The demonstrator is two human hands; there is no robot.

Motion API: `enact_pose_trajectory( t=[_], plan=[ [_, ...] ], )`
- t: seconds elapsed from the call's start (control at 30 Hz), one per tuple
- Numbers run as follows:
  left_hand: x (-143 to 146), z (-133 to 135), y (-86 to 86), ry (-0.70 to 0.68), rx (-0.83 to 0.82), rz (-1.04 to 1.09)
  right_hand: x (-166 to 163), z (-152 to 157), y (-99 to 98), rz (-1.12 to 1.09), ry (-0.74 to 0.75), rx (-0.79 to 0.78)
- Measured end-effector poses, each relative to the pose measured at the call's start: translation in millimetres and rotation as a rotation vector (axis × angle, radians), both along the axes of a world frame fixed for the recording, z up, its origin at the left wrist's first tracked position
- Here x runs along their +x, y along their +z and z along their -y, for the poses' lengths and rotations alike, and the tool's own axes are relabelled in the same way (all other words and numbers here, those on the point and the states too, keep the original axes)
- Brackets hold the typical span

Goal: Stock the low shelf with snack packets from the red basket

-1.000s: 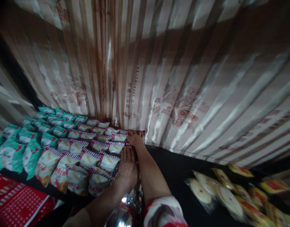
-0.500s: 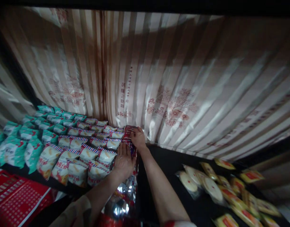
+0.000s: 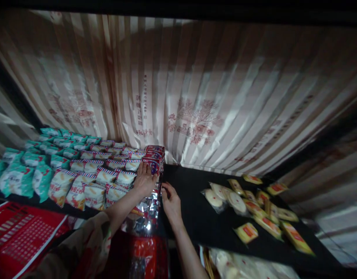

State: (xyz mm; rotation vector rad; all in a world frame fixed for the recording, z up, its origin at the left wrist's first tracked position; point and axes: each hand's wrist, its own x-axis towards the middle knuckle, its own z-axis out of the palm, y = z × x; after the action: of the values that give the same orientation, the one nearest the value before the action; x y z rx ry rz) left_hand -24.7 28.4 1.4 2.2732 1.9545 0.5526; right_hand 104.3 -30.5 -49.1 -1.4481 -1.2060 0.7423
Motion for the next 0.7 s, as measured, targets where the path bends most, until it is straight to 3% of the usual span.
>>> enact_pose_trajectory(
  t=[0.4,0.57,0.7],
  plan=[
    [-1,1,-4.2,-0.058,0.129,0.005,-12,20,-3.1,0.001,0.018,-0.019],
    [2,10,23.8,-0.142,0.133,0.021,-20,23,10.2,-0.021,-0.018,-0.006],
    [-1,58,51.3,-0.324,0.189,0.161,-26,42,17.6,-0.177,-0.178,0.002]
  ],
)
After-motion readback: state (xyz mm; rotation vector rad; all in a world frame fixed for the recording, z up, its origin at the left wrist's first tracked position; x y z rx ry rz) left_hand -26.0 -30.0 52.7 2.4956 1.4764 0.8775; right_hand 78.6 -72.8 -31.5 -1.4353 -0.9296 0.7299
